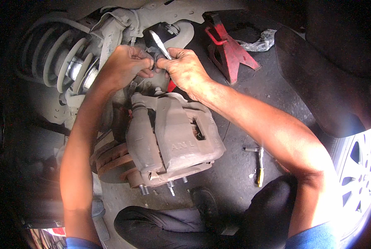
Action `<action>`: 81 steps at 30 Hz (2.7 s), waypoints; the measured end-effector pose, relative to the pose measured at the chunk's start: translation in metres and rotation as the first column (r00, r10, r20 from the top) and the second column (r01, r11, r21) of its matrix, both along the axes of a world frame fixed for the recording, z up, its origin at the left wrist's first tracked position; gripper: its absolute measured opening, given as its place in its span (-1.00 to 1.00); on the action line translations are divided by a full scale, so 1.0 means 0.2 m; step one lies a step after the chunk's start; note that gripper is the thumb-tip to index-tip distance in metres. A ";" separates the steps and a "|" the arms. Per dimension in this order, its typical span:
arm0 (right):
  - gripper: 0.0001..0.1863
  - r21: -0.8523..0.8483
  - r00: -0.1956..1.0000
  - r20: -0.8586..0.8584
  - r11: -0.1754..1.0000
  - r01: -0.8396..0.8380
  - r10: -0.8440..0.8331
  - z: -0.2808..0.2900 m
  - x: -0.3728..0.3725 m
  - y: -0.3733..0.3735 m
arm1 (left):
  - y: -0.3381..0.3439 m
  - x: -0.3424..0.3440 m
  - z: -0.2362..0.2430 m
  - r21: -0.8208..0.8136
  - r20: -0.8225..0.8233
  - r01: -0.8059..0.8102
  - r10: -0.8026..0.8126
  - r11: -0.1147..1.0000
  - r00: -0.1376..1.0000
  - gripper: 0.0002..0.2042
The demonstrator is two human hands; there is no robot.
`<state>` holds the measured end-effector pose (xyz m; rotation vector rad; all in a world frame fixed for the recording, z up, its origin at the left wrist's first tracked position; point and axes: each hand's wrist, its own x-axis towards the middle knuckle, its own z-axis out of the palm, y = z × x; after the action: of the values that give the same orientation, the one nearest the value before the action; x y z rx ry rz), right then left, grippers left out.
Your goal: Replacing or repairing a component in a vehicle's braking system using pliers.
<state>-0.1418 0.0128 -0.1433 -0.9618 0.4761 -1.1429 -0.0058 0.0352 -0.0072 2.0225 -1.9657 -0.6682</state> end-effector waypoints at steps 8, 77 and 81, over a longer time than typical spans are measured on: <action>-0.80 -0.117 0.996 -0.086 0.993 -0.026 0.016 0.00 -0.05 -0.03 | 0.01 0.02 -0.01 0.082 0.022 0.036 -0.038 0.996 0.999 -0.76; -0.59 -0.271 0.630 -0.770 0.945 -0.181 -0.100 0.08 -0.28 -0.16 | 0.36 -0.94 -1.22 -0.431 -0.582 -0.674 0.386 0.600 0.716 -0.65; -0.57 -0.295 0.582 -0.804 0.931 -0.214 -0.121 0.14 -0.21 -0.14 | 0.26 -0.87 -1.26 -0.475 -0.644 -0.805 0.483 0.355 0.593 -0.58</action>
<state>-0.1844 -0.0148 -0.1157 -1.8463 0.9973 -0.6679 -0.1796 0.0876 -0.2587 1.6909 -0.7525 -0.0105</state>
